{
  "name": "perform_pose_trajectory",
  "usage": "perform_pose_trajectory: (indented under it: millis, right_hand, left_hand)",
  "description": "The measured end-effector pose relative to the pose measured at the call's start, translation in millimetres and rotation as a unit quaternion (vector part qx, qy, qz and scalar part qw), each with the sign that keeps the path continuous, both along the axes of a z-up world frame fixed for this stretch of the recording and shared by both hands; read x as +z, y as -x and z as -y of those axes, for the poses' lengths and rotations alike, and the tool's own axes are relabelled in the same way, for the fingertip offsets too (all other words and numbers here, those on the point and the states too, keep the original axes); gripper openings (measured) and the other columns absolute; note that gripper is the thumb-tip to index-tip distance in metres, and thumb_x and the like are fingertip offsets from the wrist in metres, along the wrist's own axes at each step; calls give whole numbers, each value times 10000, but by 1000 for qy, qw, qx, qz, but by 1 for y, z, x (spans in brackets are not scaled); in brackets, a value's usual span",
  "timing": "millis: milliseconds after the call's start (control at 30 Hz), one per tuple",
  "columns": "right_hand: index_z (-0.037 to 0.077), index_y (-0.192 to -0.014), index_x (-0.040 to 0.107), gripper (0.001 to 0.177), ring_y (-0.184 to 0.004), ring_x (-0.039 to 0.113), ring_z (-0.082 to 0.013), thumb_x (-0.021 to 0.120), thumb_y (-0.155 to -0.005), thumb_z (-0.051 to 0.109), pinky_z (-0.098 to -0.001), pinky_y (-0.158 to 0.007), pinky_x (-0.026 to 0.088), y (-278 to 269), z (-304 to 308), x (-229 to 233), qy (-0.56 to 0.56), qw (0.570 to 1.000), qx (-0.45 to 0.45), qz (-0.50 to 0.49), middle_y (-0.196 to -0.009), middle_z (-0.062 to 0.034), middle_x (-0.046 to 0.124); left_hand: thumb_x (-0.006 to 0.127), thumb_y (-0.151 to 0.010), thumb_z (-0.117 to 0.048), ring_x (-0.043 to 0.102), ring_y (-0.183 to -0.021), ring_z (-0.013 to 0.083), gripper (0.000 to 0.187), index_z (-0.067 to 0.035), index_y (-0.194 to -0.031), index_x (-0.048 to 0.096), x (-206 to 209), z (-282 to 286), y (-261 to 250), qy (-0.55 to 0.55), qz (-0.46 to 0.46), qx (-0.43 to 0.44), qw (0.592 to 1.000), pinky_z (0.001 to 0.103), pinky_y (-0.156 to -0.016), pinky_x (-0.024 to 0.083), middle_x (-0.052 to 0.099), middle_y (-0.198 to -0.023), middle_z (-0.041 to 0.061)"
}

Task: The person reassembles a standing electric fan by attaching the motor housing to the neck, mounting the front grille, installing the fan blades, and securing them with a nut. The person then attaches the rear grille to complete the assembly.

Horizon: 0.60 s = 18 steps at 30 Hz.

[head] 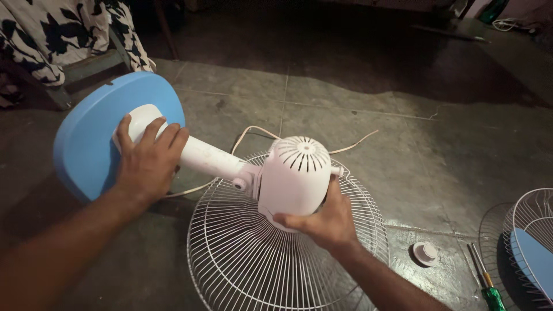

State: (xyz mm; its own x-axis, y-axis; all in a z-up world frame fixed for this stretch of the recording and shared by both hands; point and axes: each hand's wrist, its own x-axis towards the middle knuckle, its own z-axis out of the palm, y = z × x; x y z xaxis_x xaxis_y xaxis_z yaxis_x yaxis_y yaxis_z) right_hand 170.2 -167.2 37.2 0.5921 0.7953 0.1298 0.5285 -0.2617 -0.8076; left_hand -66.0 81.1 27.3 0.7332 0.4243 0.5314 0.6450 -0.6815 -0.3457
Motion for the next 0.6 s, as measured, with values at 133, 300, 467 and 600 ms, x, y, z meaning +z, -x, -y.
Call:
perform_pose_trajectory:
  millis: [133, 300, 467, 600]
  right_hand:
    - [17, -1317, 469, 989, -1000, 798, -290, 967, -520, 328, -414, -863, 663, -4, -10, 32, 4, 998, 25, -55, -1135, -151, 732]
    - [52, -1336, 591, 900, -1042, 774, -297, 935, -547, 313, -481, -928, 613, -20, -23, 89, 97, 989, 39, -108, -1168, -145, 763]
    - [62, -1397, 513, 893, -1135, 715, -371, 830, -648, 431, -533, -1004, 566, -46, -33, 137, 212, 961, 78, -160, -1224, -209, 719]
    - [-22, -1397, 505, 943, -1171, 722, -422, 829, -653, 459, -532, -1024, 572, -66, -32, 150, 296, 934, 61, -191, -1258, -257, 674]
  left_hand:
    - [874, -647, -234, 521, -1343, 225, 759, -185, -1345, 580, 33, -5, -4, 53, -46, 31, 997, 658, -1149, 262, 610, -1342, 10]
    - [908, -674, -332, 582, -1258, 263, 709, -188, -1283, 575, 86, -5, -11, 141, -158, 59, 976, 545, -1045, 428, 638, -1264, 23]
    - [902, -667, -317, 659, -1175, 269, 636, -202, -1220, 609, 137, -2, -17, 251, -231, 51, 939, 482, -986, 509, 704, -1172, 35]
    - [886, -654, -263, 659, -1179, 277, 683, -251, -1269, 589, 153, 6, -26, 318, -250, 39, 914, 459, -981, 528, 715, -1182, 43]
